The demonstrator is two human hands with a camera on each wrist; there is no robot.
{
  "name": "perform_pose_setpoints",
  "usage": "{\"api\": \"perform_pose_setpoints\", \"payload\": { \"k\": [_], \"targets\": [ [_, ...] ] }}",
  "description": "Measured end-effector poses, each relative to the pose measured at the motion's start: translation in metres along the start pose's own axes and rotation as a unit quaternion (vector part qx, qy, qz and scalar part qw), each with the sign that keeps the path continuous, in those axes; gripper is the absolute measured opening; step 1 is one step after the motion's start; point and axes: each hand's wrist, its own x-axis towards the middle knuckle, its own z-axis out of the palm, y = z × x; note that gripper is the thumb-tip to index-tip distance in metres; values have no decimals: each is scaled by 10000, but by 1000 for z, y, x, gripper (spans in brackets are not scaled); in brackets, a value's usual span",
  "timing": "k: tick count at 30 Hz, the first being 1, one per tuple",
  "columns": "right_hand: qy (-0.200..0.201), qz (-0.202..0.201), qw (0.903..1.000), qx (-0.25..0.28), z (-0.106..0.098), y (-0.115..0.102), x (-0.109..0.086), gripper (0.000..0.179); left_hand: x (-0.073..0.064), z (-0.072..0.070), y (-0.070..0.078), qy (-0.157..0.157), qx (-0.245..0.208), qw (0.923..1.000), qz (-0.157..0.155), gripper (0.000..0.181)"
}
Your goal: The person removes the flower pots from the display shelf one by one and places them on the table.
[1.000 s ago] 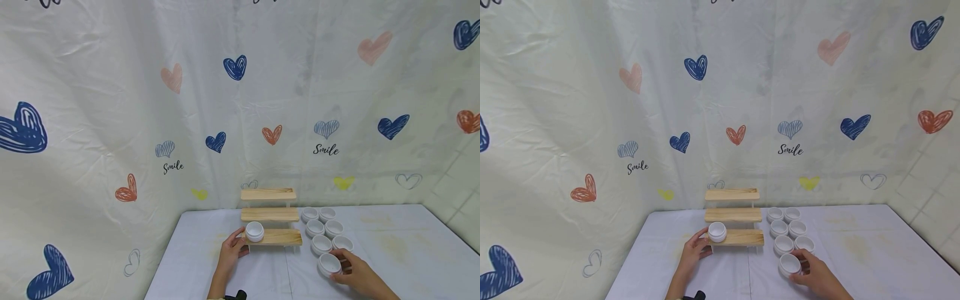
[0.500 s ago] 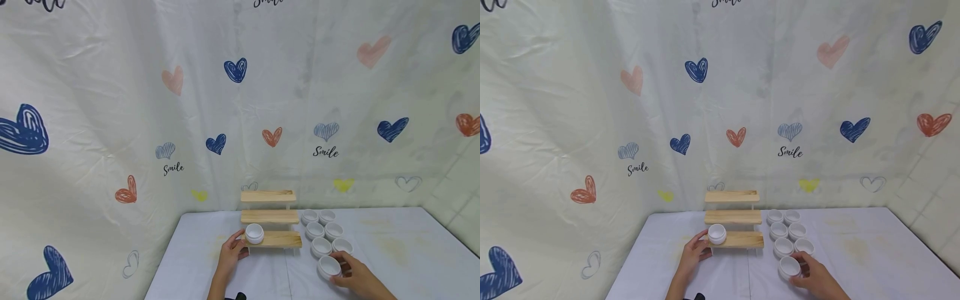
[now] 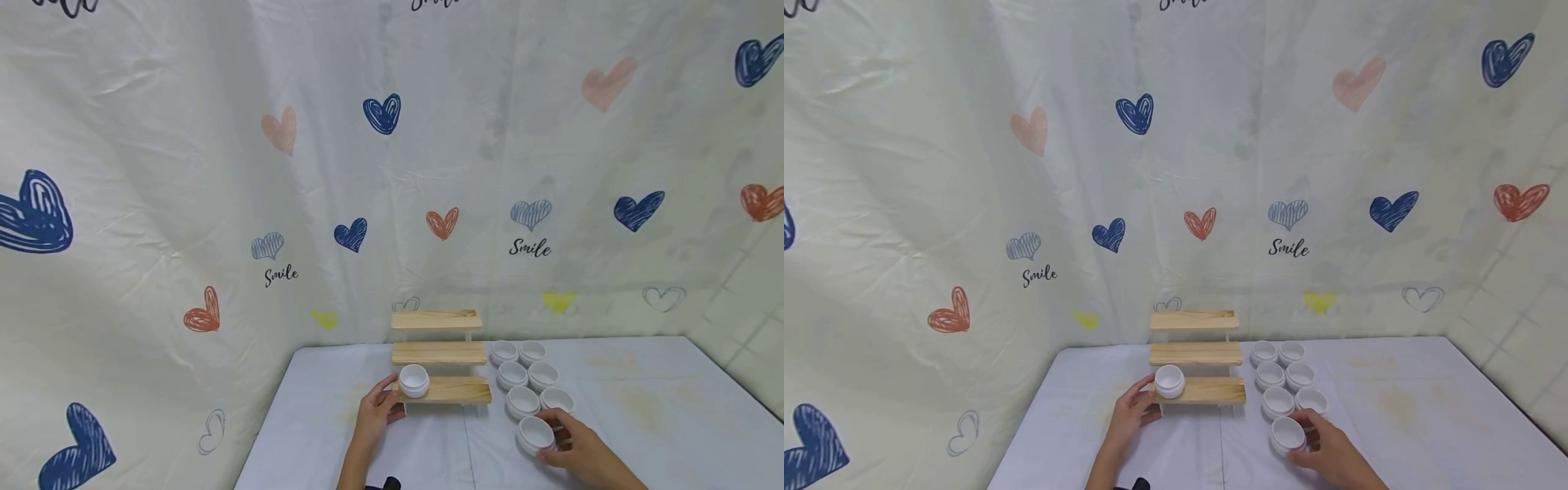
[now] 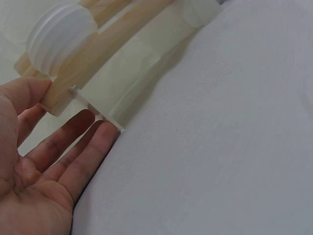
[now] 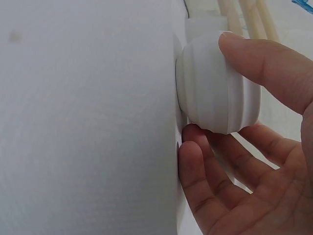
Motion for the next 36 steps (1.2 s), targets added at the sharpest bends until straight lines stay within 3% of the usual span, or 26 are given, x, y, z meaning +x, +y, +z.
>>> {"api": "perform_pose_setpoints", "payload": {
  "k": [10, 19, 24, 29, 32, 36],
  "targets": [
    [50, -41, 9998, -172, 0, 1, -2, 71, 2, 0, -3, -25, -64, 10000, -62, 48],
    [420, -225, 9974, -532, -5, -19, -9, 63, 2, 0, -2, 2, -27, 10000, -38, 48],
    [915, -629, 9910, -747, -5, -38, -10, 55, 2, 0, -2, 18, -7, 10000, 17, 47],
    [1342, -1239, 9816, -554, 3, -56, -5, 42, 1, 0, -1, -27, 22, 10000, 69, 49],
    [1482, -1574, 9758, -332, 11, -67, 2, 36, 1, 0, 0, -14, 2, 10000, 57, 49],
    [1383, -1793, 9740, 12, 23, -84, 13, 35, 1, 0, -1, -9, -29, 10000, 70, 48]
  ]
}}
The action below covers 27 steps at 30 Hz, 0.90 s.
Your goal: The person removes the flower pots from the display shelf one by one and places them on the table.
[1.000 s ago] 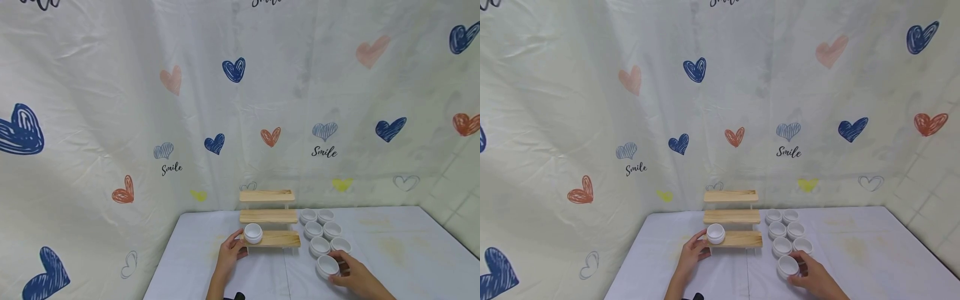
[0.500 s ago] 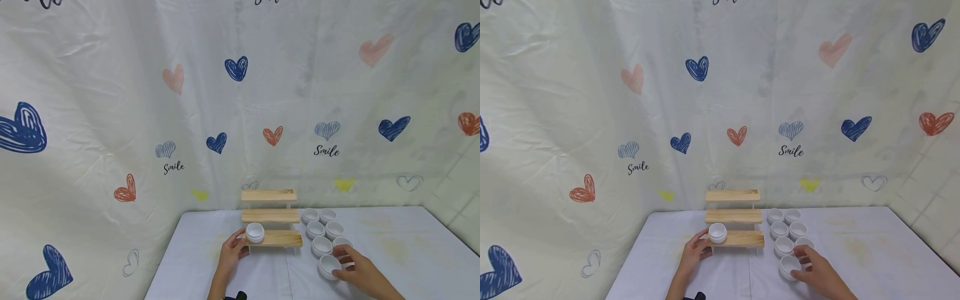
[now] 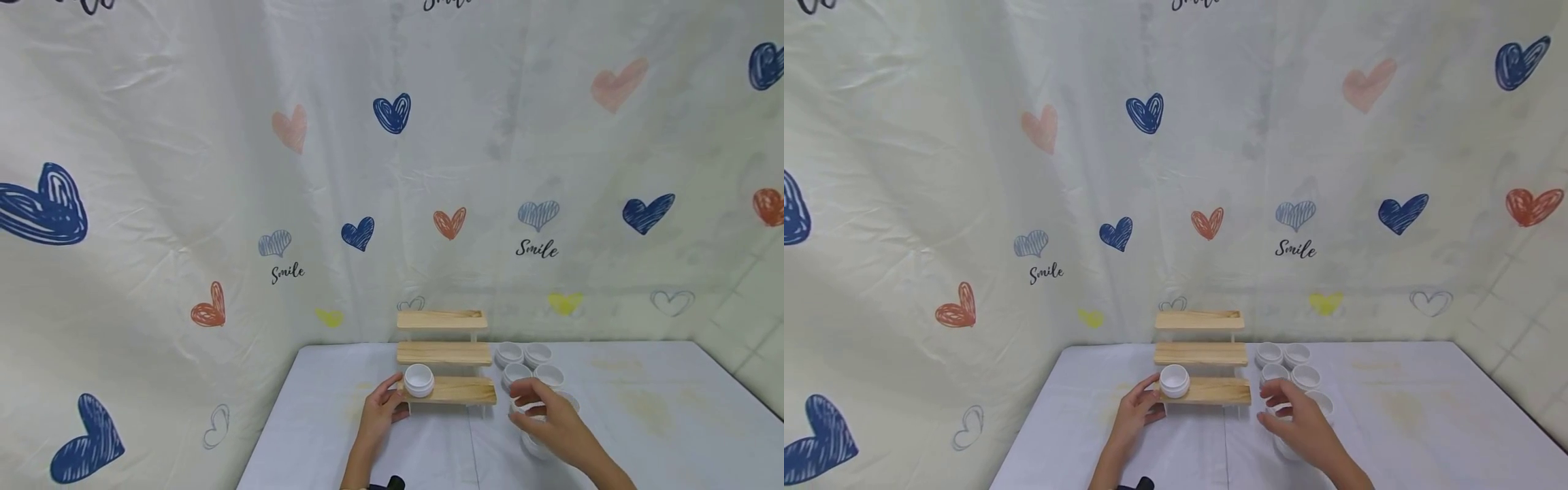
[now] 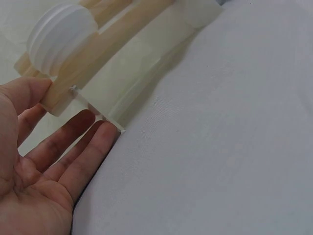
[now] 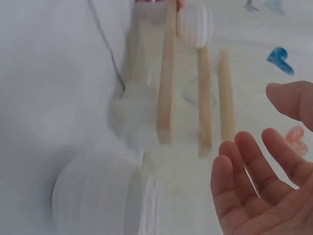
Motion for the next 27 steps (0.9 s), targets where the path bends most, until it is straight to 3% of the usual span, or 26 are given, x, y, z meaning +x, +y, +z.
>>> {"api": "perform_pose_setpoints", "payload": {
  "k": [10, 14, 20, 27],
  "targets": [
    [-287, 177, 9974, 635, 48, -19, 28, 39, 3, 0, -1, -21, 27, 10000, 33, 47],
    [-274, 468, 9946, 883, 64, -21, 41, 42, 4, 1, -1, -5, -12, 10000, -35, 47],
    [-166, 763, 9931, 879, 85, -18, 57, 49, 5, 3, -1, 5, 16, 10000, -86, 47],
    [-117, 752, 9938, 815, 106, -8, 71, 51, 3, 1, -1, 3, -35, 10000, -84, 48]
  ]
}}
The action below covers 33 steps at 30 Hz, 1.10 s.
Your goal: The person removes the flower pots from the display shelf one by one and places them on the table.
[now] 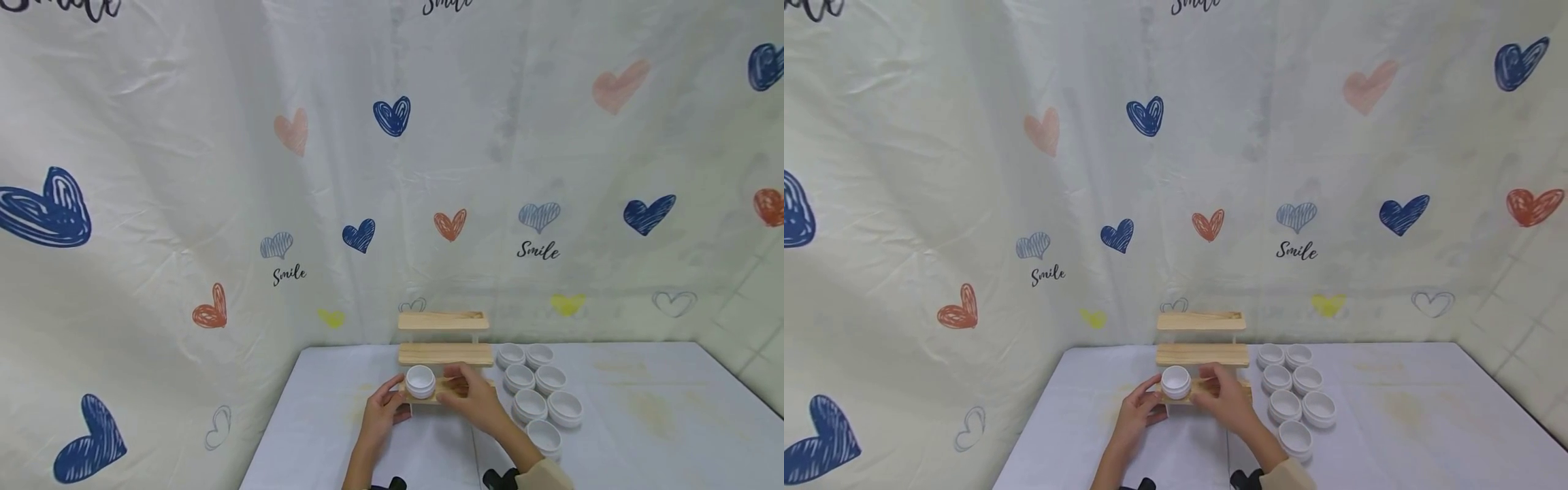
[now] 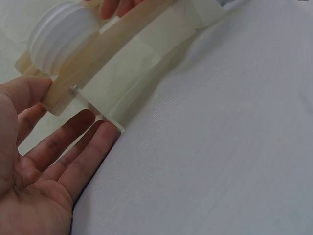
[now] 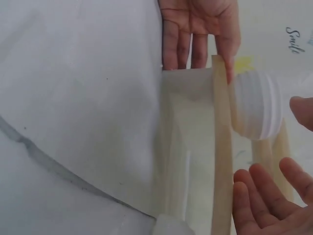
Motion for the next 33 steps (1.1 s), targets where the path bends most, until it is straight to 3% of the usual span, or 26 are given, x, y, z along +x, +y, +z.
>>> {"api": "perform_pose_setpoints", "payload": {
  "k": [13, 33],
  "targets": [
    [11, 26, 9998, 181, 20, 4, 12, 56, -2, -3, -2, -55, -99, 9999, -42, 50],
    [291, 4, 9996, 47, 30, -5, 14, 52, -3, -1, 1, -45, -120, 9999, -27, 50]
  ]
}}
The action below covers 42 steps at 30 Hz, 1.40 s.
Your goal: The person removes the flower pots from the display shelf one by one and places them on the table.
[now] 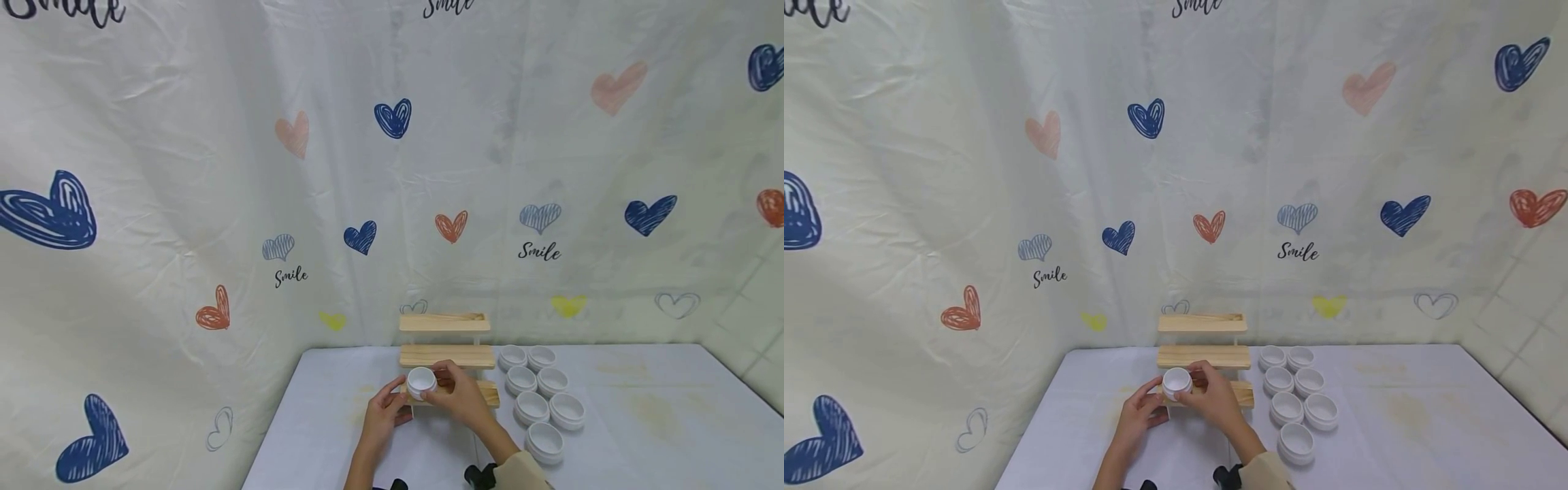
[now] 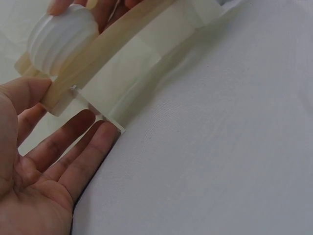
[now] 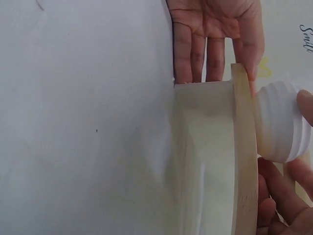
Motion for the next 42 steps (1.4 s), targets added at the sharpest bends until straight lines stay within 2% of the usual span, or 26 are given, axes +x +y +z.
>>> {"api": "perform_pose_setpoints", "payload": {
  "k": [10, 21, 31, 42],
  "targets": [
    [11, 90, 10000, -35, 2, 1, 1, 51, 2, -2, -3, -31, -19, 10000, -1, 50],
    [126, -51, 9992, -386, 8, 2, 1, 53, 1, -2, -4, -78, -27, 9999, 61, 51],
    [113, 46, 9986, -517, 6, 6, 2, 52, 2, -1, -3, -68, 11, 9999, 75, 50],
    [133, -75, 9995, -272, 4, 8, -2, 52, 2, -1, -3, -60, 16, 10000, 46, 51]
  ]
}}
